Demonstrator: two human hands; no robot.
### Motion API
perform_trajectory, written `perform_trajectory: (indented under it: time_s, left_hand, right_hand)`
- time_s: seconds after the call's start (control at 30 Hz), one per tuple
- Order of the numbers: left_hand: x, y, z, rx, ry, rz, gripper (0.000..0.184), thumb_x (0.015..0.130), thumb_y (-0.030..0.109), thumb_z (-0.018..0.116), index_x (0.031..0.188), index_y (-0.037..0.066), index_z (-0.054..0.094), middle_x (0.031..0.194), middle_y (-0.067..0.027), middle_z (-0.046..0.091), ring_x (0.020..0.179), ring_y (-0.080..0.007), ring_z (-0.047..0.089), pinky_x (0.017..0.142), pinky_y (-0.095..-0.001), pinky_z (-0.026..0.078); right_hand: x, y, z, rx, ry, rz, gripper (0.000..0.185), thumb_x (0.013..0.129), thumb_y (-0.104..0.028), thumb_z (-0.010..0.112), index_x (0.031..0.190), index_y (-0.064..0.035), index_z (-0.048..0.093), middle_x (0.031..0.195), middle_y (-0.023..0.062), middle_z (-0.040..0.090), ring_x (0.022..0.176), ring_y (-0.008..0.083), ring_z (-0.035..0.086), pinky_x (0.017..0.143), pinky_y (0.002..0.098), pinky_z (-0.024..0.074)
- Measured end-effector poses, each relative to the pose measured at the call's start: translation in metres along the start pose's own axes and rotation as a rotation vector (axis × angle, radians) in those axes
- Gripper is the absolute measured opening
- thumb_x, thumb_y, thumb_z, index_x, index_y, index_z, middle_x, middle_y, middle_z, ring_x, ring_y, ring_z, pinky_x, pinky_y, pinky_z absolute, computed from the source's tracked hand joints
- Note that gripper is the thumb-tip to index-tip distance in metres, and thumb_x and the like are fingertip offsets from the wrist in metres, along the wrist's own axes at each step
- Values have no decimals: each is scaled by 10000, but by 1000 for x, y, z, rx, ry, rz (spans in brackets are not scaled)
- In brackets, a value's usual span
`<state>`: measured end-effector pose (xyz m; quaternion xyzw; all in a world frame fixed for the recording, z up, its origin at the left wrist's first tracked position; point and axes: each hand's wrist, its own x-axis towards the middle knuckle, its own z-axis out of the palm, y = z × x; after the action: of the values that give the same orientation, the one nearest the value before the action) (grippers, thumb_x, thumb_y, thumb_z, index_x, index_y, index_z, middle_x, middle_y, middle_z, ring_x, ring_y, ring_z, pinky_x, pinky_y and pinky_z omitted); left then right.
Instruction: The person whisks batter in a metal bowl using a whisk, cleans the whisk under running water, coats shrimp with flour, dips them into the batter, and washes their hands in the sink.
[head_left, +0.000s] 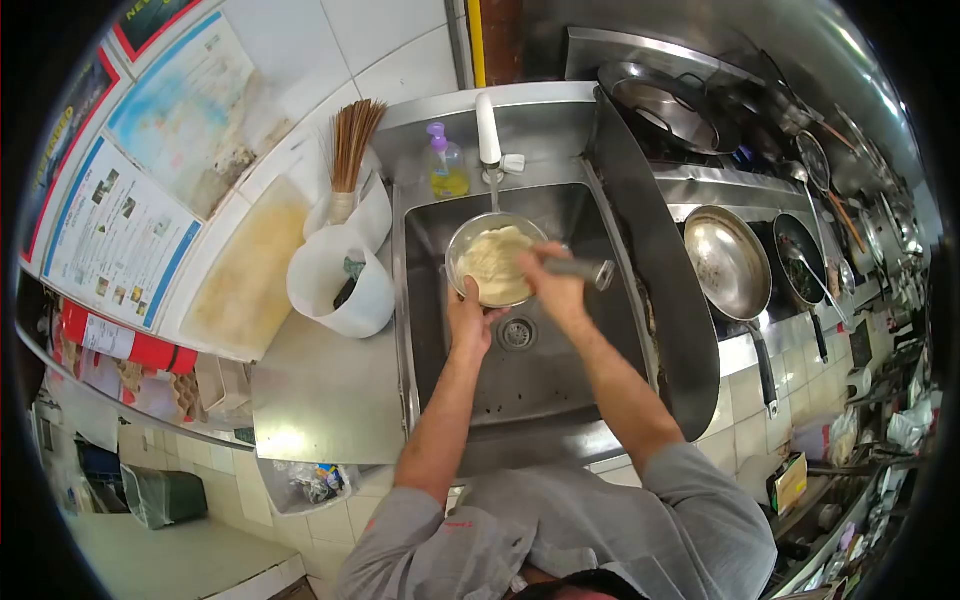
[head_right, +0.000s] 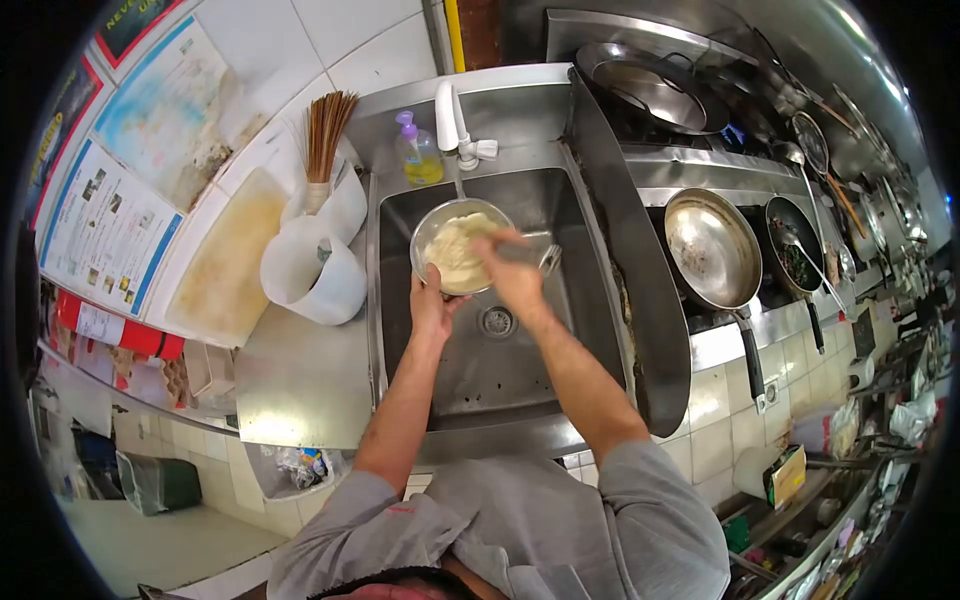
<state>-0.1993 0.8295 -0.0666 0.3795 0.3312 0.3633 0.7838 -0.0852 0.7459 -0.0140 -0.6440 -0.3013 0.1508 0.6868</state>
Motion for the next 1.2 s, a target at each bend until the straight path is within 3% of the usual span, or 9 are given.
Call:
perform_trajectory:
  time_s: [0.1,0.2,0.33,0.5,0.63,0.73,0.87,1.0,1.2]
  left_hand:
    - [5,7,-4,-11,0,-28,365,965,295,424,1273,110,361,1098,-106,572,827,-233,630,596,-351,554]
    - [0,6,4,-8,17,-34,359,966,294,422,1270,113,365,1090,-107,576,823,-228,627,589,-348,548]
    - [3,8,5,-5,-11,-43,366,963,303,427,1268,108,370,1116,-124,561,855,-234,620,571,-341,547]
    - [-8,7,3,23,-11,-34,364,966,298,424,1275,113,370,1121,-111,555,870,-236,612,584,-344,540]
    - [-8,12,-2,-3,-6,-71,380,964,318,424,1273,104,370,1099,-111,564,849,-229,610,575,-330,535]
    - [-17,11,-10,41,-5,-104,360,971,306,407,1272,112,372,1089,-114,564,843,-229,608,560,-322,525]
    - [-28,2,-8,-16,-19,-97,374,968,306,415,1275,98,365,1087,-117,566,806,-214,612,552,-313,530]
    - [-27,3,-17,0,23,-74,379,968,308,415,1273,91,363,1074,-113,570,783,-210,613,553,-309,537]
    - [-39,-3,-29,30,-32,-89,389,967,318,414,1275,88,359,1054,-103,580,766,-203,621,551,-305,539]
  right_hand:
    - [-2,-1,-13,-142,-157,-80,241,757,-178,721,844,27,629,709,52,627,612,112,572,525,262,462]
    - [22,-21,-18,39,109,180,291,735,-238,745,858,3,639,752,80,644,725,131,597,653,288,480]
    - [-2,-5,-3,-144,-142,-120,228,773,-182,710,803,16,602,601,27,568,496,68,513,433,223,401]
    - [19,-18,-15,0,108,62,220,750,-151,733,847,3,610,656,24,590,535,70,528,459,221,416]
    - [0,-18,-25,-183,-259,-41,242,747,-127,731,912,8,617,707,43,612,564,78,542,480,205,429]
    - [17,-19,-49,3,-445,213,238,752,-112,731,935,-6,621,716,41,619,580,71,549,489,217,449]
    - [18,-3,-16,-100,-287,-95,223,766,-133,720,917,2,626,733,59,633,596,84,558,525,233,451]
    - [-15,-30,-2,-477,-27,-85,304,764,-241,723,854,31,621,736,104,635,669,143,594,602,299,479]
    - [-23,-26,-9,-394,-51,16,259,770,-205,696,825,37,622,692,108,634,608,136,599,547,288,476]
